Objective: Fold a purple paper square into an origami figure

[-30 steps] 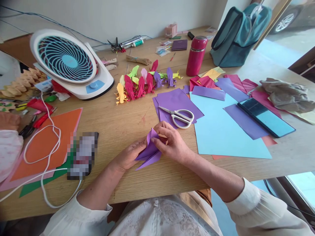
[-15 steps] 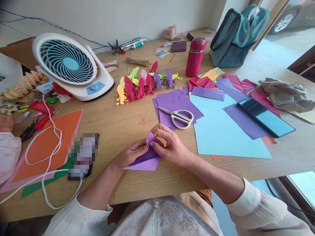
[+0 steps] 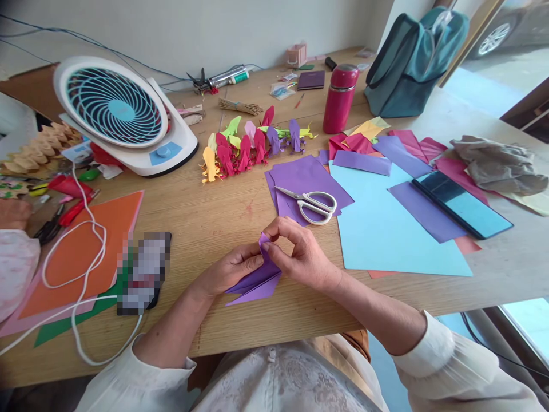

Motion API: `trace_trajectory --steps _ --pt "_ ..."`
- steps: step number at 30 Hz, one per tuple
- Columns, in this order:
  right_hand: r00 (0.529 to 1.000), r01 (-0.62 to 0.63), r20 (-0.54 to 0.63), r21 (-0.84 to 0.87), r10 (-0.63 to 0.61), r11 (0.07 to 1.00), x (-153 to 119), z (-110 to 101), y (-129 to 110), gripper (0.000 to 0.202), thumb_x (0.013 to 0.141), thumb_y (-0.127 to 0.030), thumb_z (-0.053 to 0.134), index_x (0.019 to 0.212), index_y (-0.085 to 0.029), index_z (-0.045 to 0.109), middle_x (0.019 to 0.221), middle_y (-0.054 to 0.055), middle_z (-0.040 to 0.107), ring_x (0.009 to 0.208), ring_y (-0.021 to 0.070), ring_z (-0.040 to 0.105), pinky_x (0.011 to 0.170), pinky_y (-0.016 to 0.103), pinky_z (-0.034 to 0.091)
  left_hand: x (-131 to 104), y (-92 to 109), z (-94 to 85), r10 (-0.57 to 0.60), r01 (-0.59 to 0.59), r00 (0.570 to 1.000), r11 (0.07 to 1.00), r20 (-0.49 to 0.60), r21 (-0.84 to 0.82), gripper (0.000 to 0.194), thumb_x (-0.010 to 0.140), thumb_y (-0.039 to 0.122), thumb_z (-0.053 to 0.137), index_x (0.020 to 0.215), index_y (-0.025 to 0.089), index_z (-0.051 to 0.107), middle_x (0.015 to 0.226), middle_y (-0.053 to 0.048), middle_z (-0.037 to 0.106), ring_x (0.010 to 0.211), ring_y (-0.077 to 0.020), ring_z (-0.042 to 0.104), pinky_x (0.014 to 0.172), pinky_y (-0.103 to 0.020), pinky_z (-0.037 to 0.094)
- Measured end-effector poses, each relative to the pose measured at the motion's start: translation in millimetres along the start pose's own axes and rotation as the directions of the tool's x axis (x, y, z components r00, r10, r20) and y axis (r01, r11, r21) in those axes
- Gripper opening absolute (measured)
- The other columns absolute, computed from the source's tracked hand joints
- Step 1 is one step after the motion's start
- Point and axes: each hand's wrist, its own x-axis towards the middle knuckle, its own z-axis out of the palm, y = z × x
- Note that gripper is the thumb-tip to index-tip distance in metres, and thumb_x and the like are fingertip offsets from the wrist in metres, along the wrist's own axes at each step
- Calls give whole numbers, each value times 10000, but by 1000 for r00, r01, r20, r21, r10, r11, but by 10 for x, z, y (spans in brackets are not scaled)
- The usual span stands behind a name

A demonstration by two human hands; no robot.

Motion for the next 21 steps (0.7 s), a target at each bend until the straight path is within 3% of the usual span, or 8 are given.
trace_trajectory --steps 7,12,21 --pt "1000 -13 -24 26 14 1000 1 -7 -23 80 963 -242 560 891 -212 576 822 17 581 782 157 561 746 320 468 7 -8 8 -4 5 1000 999 8 -41 340 931 476 627 1022 158 707 942 -42 693 898 -189 615 846 -288 465" --pt "998 -42 -43 31 43 999 2 -9 -35 92 967 -282 566 912 -214 593 828 29 576 773 159 553 697 313 493 14 -14 22 -11 11 1000 997 -4 -72 335 925 466 642 1030 155 709 974 -57 714 930 -205 645 867 -295 476" --pt "997 -63 -47 83 67 995 -8 -18 -47 132 966 -308 583 875 -214 568 814 27 556 691 142 559 586 289 478 19 43 35 37 -37 999 999 -10 13 363 963 494 562 914 169 715 815 -31 696 978 -229 650 917 -300 464"
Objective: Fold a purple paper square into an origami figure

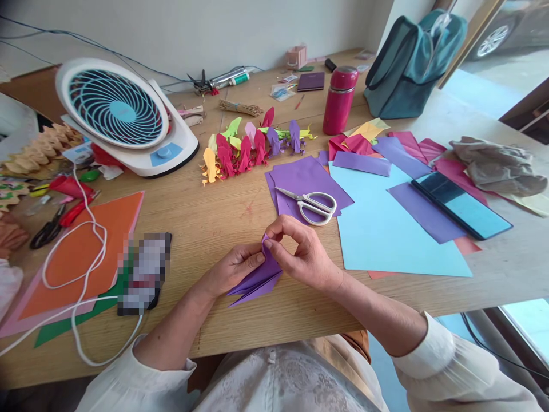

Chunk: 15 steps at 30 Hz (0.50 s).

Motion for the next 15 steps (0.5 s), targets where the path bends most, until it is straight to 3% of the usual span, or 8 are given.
trace_trajectory --steps 7,15 --pt "1000 8 -9 10 -8 1000 -3 -1 19 124 976 -290 565 882 -212 586 826 34 568 682 143 564 589 299 494 16 -4 6 14 -14 1000 1000 18 -22 356 966 482 565 972 171 739 786 -21 689 761 -164 634 854 -280 486" --pt "999 -32 -36 44 33 999 -16 4 25 132 966 -315 590 882 -214 588 802 23 558 679 148 566 587 301 502 7 -2 14 6 -6 1000 999 6 32 406 977 493 542 1092 160 743 926 -65 739 830 -186 662 827 -277 497"
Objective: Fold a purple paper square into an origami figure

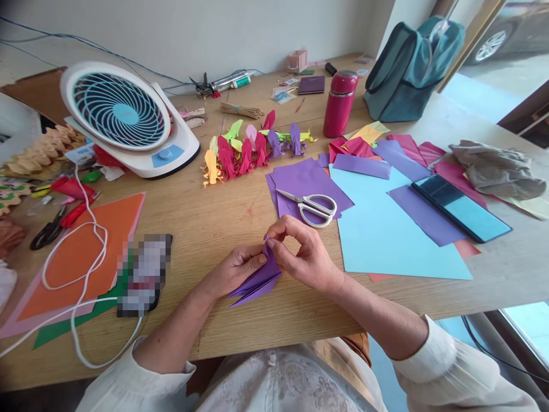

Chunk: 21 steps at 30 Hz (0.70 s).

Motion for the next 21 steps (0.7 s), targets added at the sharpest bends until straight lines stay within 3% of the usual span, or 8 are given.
trace_trajectory --steps 10,15,21 --pt "999 54 5 -17 -54 998 13 -13 -18 153 982 -252 562 834 -215 574 738 3 581 614 136 568 611 315 486 11 4 41 84 -83 995 996 -46 34 360 999 429 529 1059 148 746 986 -78 758 956 -212 695 866 -276 500" --pt "998 54 -19 -64 -55 996 14 -15 -27 177 981 -295 574 820 -221 586 769 26 601 705 161 578 640 316 499 1 19 54 80 -76 995 996 -66 55 376 1009 422 508 994 136 753 954 -86 760 920 -204 699 863 -278 501" --pt "995 98 32 -117 -95 988 21 -23 -47 110 938 -318 642 902 -218 614 825 38 595 789 182 580 735 343 506 -8 34 58 85 -77 991 994 -100 83 371 1013 412 507 927 129 731 897 -58 743 878 -181 682 796 -243 488"
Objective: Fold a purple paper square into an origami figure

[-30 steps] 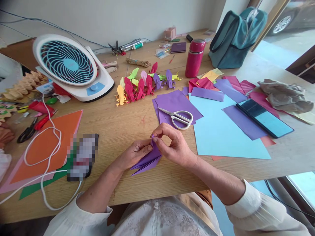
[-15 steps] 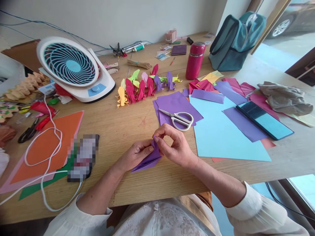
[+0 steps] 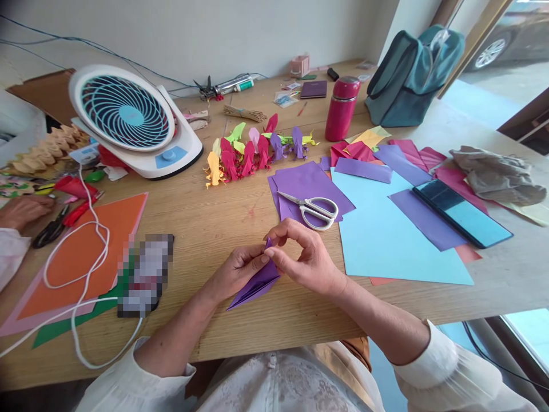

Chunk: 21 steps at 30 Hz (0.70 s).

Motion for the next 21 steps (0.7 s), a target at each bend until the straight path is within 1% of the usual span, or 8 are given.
trace_trajectory --steps 2,6,8,10,13,16,18,21 --pt "1000 24 11 -29 -23 999 2 6 10 102 910 -294 676 913 -213 615 810 29 580 783 181 581 734 342 502 1 2 2 11 -11 1000 1000 -13 20 374 1012 418 507 896 134 721 895 -44 732 871 -173 671 784 -237 480" --pt "1000 29 1 -59 -29 998 1 15 28 63 916 -249 658 908 -204 616 795 23 586 765 173 588 722 335 489 3 3 8 27 -27 1000 999 -5 39 364 1015 400 506 885 134 718 885 -41 722 870 -172 664 794 -241 473" --pt "999 31 -4 -59 -32 998 2 15 28 61 919 -238 655 893 -199 615 788 18 588 748 162 586 711 323 481 3 -3 13 30 -30 1000 999 -7 26 339 1005 396 528 908 135 721 894 -46 717 883 -174 658 798 -239 469" --pt "999 37 -5 -58 -38 998 5 14 26 80 919 -229 656 865 -196 606 781 11 582 724 147 579 684 306 473 2 -12 18 29 -29 999 1000 -34 1 311 989 408 557 969 142 717 928 -47 707 900 -174 641 790 -235 461" --pt "998 57 0 -57 -57 997 10 16 27 108 915 -211 658 835 -194 588 785 7 585 713 136 571 671 293 464 3 -31 22 20 -21 997 1000 -76 -12 313 988 424 556 994 148 703 877 -22 674 806 -138 586 719 -216 424" --pt "998 60 10 -45 -60 997 10 15 29 114 913 -215 666 831 -193 590 785 9 597 725 140 574 694 299 470 8 -56 23 10 -12 996 1000 -88 -26 354 993 443 541 892 142 696 784 2 638 698 -106 524 655 -208 387" --pt "999 37 20 -21 -37 999 6 9 22 101 922 -237 661 848 -193 608 793 14 611 742 146 588 709 304 478 14 -72 25 9 -14 996 998 -94 -61 368 988 455 546 879 139 700 794 -8 661 709 -115 556 666 -211 406" --pt "1000 -6 14 -8 6 1000 0 0 5 89 956 -250 613 890 -197 639 821 26 642 784 158 615 728 305 488 20 -84 27 20 -29 997 993 -77 -116 352 993 435 544 926 138 720 836 -38 712 798 -151 643 739 -227 460"
